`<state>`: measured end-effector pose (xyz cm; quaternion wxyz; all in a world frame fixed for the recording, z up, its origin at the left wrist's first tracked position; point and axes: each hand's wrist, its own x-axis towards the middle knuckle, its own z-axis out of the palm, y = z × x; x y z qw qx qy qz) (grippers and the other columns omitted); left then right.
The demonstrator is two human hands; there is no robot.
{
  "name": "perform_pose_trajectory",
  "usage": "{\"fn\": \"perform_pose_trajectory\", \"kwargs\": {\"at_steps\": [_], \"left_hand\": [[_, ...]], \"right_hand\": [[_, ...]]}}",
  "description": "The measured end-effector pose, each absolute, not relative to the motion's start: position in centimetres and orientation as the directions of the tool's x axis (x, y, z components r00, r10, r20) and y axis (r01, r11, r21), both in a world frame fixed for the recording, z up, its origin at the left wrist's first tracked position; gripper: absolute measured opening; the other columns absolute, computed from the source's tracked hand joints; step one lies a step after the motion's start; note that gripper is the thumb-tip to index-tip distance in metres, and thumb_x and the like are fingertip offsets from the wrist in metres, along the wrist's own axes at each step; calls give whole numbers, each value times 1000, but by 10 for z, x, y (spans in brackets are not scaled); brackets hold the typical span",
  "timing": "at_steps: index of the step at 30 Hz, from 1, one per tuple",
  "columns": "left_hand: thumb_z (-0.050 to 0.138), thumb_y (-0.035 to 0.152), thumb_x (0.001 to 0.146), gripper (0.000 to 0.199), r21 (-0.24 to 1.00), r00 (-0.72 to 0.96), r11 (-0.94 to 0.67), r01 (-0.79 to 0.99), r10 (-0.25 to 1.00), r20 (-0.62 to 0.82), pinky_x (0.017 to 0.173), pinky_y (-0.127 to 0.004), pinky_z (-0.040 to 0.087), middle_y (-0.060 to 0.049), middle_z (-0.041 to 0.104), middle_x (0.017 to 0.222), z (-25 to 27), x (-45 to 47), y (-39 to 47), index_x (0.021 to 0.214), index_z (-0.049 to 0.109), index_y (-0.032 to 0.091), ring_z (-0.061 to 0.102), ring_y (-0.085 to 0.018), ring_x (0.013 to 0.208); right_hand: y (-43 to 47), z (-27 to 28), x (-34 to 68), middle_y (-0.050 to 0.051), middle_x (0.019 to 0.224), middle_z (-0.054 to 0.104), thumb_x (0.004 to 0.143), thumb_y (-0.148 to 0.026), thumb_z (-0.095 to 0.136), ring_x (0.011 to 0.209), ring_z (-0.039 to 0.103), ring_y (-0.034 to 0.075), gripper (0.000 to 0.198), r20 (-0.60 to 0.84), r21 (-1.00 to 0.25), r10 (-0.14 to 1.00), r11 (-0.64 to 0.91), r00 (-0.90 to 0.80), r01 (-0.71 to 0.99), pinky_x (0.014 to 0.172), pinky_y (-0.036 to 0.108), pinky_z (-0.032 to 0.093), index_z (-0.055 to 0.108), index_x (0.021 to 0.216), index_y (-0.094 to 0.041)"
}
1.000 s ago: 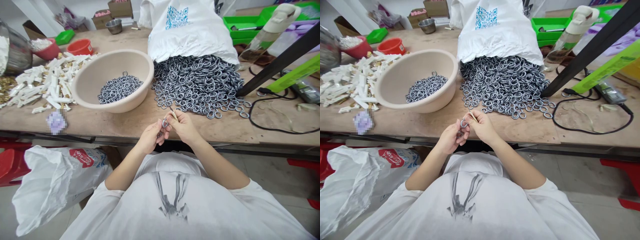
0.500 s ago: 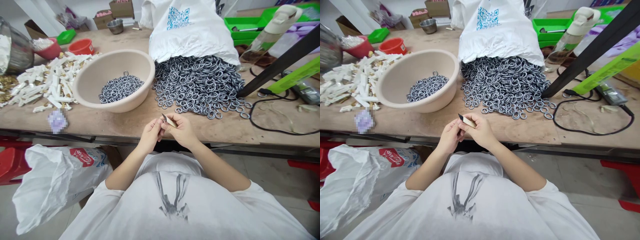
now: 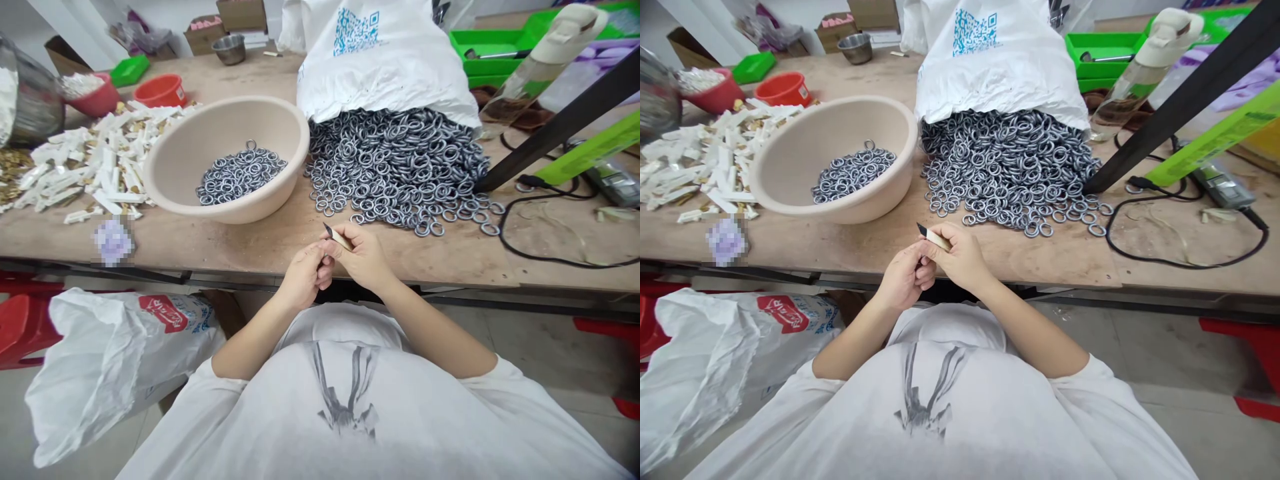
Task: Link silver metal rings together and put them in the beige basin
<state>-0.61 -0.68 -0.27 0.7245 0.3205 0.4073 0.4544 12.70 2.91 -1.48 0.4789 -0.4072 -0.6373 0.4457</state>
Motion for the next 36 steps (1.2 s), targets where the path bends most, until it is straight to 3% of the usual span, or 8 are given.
{"fn": "perform_pose_trajectory", "kwargs": {"at_steps": [3,6,11,18,27,32,36], "left_hand": [[69,53,81,45,818,306,402,-411,906,-292,37,-16,24,10,31,47,-2,-7,-7,67,42,19,19,-3,38],[70,52,81,45,798,308,404,-447,907,-286,37,-16,24,10,30,47,-1,-9,-6,67,42,19,19,-3,38],[71,53,82,48,782,268,400,-478,914,-303,37,-16,25,11,28,48,-1,-12,-4,67,40,20,19,-3,38],[71,48,83,45,782,262,391,-486,919,-296,37,-15,25,11,29,48,-1,-11,-6,67,38,20,19,-3,38],[70,42,81,41,790,315,413,-453,903,-292,36,-15,24,11,26,46,2,-16,-7,65,40,20,17,-3,37],[71,53,81,49,823,440,406,-398,871,-217,38,-17,27,9,30,46,8,-15,-18,61,43,19,22,-3,38],[73,55,79,49,845,316,346,-408,922,-225,39,-16,26,10,31,48,4,-13,-14,65,44,19,21,-3,39]], "right_hand": [[29,-13,129,-1,66,56,84,-73,59,64,49,14,55,233,-956,951,262,-203,129,63,28,39,64,74,-19],[26,-11,133,-2,61,46,87,-72,55,60,40,13,56,313,-899,932,353,-180,261,59,29,31,57,67,-20],[14,-9,135,0,61,48,94,-69,44,60,41,13,58,367,-757,877,476,-311,447,60,31,27,52,64,-21],[12,-9,135,-3,59,41,96,-61,47,57,36,12,54,368,-721,867,494,-336,486,57,30,23,39,61,-22],[17,-15,134,-4,57,39,96,-58,49,55,36,11,52,316,-800,884,443,-344,404,57,29,23,39,60,-21],[40,-28,144,-5,55,31,89,-73,48,55,31,11,62,207,-904,975,224,-85,364,56,29,24,32,57,-23],[28,-17,138,-1,74,52,86,-72,56,68,46,13,51,265,-951,945,289,-193,108,64,28,37,56,81,-22]]}}
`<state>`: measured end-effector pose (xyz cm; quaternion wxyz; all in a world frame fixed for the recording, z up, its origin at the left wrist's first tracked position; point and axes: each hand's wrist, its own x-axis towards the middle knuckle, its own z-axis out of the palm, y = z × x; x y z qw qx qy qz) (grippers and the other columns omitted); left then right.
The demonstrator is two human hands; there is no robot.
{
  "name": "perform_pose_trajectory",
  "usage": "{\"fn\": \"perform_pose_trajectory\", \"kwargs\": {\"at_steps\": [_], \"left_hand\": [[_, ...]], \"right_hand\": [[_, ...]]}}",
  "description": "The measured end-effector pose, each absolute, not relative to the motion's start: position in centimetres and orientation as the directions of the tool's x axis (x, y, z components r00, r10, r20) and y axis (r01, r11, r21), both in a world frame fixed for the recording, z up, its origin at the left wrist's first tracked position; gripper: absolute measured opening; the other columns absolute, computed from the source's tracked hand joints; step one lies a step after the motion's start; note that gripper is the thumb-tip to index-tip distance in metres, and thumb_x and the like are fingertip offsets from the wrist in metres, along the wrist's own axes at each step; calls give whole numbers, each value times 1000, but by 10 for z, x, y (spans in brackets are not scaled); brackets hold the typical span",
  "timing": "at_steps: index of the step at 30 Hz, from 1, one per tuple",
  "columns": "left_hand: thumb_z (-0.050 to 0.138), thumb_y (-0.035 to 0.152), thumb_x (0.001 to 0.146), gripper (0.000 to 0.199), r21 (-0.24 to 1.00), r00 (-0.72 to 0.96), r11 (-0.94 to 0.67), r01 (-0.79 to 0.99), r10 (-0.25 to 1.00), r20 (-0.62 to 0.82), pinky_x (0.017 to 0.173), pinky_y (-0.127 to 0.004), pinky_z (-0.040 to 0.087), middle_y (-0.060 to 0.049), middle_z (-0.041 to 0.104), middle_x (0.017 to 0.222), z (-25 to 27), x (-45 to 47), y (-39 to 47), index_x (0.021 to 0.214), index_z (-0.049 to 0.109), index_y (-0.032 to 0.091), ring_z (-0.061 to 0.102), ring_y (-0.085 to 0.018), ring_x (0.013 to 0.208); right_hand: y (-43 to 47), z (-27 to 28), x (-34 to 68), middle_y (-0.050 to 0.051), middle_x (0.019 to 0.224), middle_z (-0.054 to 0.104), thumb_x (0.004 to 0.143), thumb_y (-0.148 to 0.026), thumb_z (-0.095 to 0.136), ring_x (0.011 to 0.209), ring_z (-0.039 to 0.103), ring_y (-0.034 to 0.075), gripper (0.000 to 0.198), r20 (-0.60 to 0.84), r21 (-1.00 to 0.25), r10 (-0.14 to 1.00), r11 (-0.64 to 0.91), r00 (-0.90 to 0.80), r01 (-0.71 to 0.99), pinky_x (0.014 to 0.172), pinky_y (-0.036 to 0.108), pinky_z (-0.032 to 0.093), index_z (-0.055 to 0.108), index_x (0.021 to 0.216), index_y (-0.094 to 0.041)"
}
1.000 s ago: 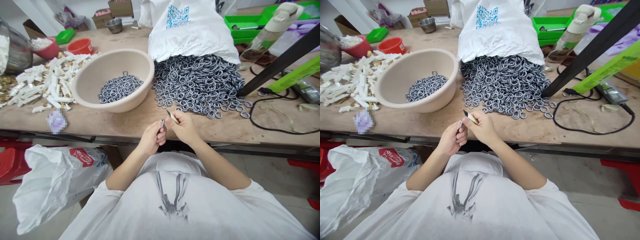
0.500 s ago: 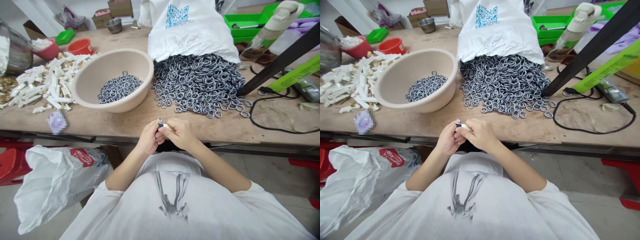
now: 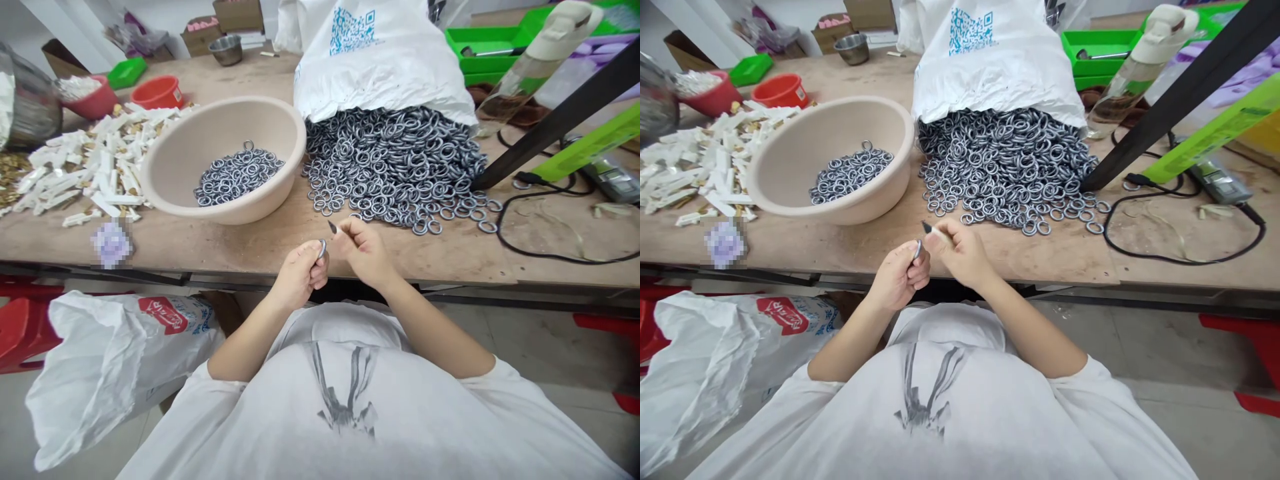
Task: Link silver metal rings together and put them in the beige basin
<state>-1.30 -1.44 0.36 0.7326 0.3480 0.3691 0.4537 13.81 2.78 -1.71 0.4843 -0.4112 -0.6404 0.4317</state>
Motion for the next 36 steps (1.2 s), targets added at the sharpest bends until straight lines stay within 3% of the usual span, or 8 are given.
{"fn": "perform_pose_trajectory", "kwargs": {"at_steps": [5,9,13,15,18,25,31,36], "left_hand": [[74,62,75,53,875,373,345,-339,904,-211,39,-17,28,9,34,49,-7,-12,-12,65,47,18,25,-3,39],[69,55,83,45,887,441,353,-297,875,-201,39,-18,32,6,43,48,-3,-16,-13,66,54,16,33,-4,38],[72,47,83,34,885,374,326,-332,907,-194,41,-20,40,2,58,55,3,-21,-8,86,68,14,42,-5,40],[74,41,80,33,869,335,333,-366,918,-211,43,-20,43,1,63,59,3,-23,-5,98,70,13,42,-5,40],[72,30,77,31,829,272,363,-426,925,-265,46,-21,48,1,66,64,0,-24,0,104,68,14,45,-6,42],[68,29,78,18,748,220,431,-505,902,-372,47,-21,55,-1,67,75,-8,-27,5,86,61,15,56,-7,51],[74,29,74,24,750,259,448,-487,894,-366,46,-21,56,0,65,77,-9,-26,5,85,59,15,58,-8,55],[78,32,71,29,764,253,437,-475,899,-357,43,-19,50,1,63,76,-12,-25,3,85,58,16,55,-7,53]], "right_hand": [[15,-6,127,-3,69,48,85,-66,63,61,43,12,45,209,-974,939,224,-274,23,59,27,37,53,78,-23],[34,-14,136,-2,67,49,91,-56,60,63,45,14,38,205,-936,960,249,-191,249,62,28,37,57,77,-21],[54,-19,147,8,103,66,93,-36,62,81,61,21,26,161,-558,979,196,-127,807,69,32,39,69,113,-21],[59,-20,149,13,116,64,94,-36,61,85,64,25,37,96,-344,990,126,-99,931,68,33,39,66,128,-25],[64,-22,149,15,114,63,98,-34,51,85,65,27,37,47,-217,996,85,-77,972,66,33,39,65,131,-25],[68,-22,155,17,128,57,96,-38,57,83,66,27,38,98,-220,995,21,1,975,63,34,38,63,130,-20],[67,-22,159,16,118,63,98,-33,53,81,66,26,28,83,-179,996,35,-20,983,63,34,36,69,117,-20],[69,-23,165,13,109,68,95,-25,57,86,63,27,22,156,-317,988,65,-15,946,67,34,36,73,108,-21]]}}
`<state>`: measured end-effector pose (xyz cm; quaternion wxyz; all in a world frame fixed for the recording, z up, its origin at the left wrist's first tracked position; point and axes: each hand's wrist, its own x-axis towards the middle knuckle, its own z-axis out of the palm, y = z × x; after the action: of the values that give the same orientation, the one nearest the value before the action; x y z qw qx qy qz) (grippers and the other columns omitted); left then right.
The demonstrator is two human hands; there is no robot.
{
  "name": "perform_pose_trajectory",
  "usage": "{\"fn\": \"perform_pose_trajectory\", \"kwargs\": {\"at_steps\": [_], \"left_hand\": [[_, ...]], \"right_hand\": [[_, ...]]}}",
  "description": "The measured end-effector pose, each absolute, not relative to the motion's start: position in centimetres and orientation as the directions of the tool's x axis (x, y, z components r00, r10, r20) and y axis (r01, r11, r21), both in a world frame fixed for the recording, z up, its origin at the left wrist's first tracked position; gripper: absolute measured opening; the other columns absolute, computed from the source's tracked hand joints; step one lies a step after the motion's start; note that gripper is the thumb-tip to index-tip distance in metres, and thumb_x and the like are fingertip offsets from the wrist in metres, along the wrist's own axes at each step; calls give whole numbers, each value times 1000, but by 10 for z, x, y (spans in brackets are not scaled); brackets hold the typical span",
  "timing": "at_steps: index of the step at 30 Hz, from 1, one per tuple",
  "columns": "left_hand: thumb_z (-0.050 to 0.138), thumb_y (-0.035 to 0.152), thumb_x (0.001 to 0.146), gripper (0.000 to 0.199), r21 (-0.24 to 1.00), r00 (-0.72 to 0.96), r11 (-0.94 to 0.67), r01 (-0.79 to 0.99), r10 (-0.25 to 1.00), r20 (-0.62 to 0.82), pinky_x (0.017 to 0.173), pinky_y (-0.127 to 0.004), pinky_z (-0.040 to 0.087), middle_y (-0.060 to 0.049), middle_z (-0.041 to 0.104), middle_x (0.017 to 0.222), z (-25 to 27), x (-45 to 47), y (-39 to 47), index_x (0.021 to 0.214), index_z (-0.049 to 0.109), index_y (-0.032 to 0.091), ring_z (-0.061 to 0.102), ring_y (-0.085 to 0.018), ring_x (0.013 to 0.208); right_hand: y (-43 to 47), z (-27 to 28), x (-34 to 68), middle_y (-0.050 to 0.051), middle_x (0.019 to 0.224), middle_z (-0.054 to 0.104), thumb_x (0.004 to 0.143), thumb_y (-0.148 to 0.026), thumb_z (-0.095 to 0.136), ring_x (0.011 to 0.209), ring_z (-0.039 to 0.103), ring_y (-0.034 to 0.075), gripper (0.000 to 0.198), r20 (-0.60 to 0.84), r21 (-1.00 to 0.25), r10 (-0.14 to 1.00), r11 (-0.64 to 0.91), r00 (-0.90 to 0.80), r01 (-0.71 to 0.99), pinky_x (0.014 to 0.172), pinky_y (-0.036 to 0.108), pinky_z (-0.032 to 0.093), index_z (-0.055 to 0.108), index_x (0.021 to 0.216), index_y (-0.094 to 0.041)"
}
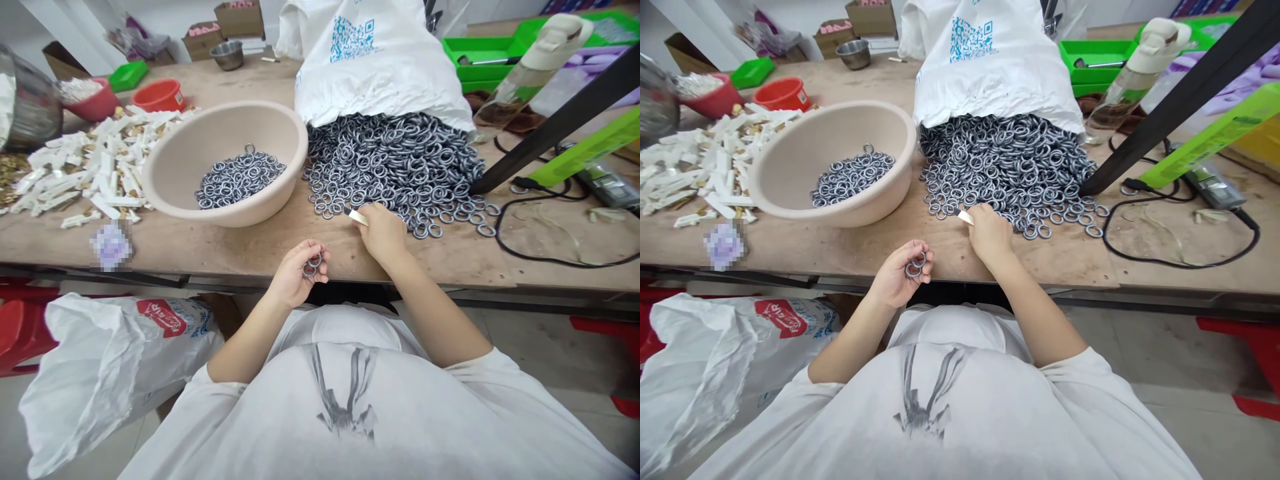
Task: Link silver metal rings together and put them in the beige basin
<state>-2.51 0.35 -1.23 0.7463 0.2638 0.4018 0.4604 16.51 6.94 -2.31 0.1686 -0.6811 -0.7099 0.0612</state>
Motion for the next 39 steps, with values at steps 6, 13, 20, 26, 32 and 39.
{"fn": "perform_pose_trajectory", "kwargs": {"at_steps": [6,13,20,26,32,39], "left_hand": [[83,35,66,37,825,175,367,-429,930,-323,38,-15,33,6,51,65,-14,-19,2,82,56,16,40,-4,47],[80,54,73,46,932,209,248,-266,958,-195,39,-19,22,9,41,59,-23,-14,1,83,57,16,26,-3,44],[78,55,75,45,972,165,154,-177,978,-125,42,-21,23,8,43,60,-27,-16,2,80,56,17,29,-4,48],[76,58,75,45,975,175,150,-162,977,-121,45,-22,25,5,48,63,-29,-15,2,81,64,15,30,-5,50],[77,54,78,39,972,116,111,-206,989,-88,49,-21,31,4,52,63,-35,-17,4,82,65,17,35,-6,52],[74,55,79,39,992,92,79,-101,993,-70,54,-22,35,1,59,67,-37,-18,2,80,65,17,45,-9,58]], "right_hand": [[66,-17,163,6,87,66,81,-24,70,79,57,20,7,254,-735,967,190,4,651,74,33,39,73,81,-17],[42,-9,139,-2,68,60,75,-34,72,65,52,12,18,122,-988,965,140,-234,59,65,28,42,67,77,-18],[39,-11,137,-7,59,51,75,-46,77,50,41,7,32,31,-996,962,7,-270,-92,48,23,33,63,79,-18],[35,-10,136,-7,59,52,71,-50,80,46,39,5,38,-14,-993,956,-49,-293,-111,43,22,29,63,78,-17],[33,-7,137,-5,62,56,73,-47,80,48,37,5,35,-7,-984,940,-66,-341,-164,43,22,25,66,84,-16],[31,-10,135,-2,69,59,76,-50,77,61,49,9,37,3,-980,931,-70,-366,-187,52,23,34,64,83,-16]]}}
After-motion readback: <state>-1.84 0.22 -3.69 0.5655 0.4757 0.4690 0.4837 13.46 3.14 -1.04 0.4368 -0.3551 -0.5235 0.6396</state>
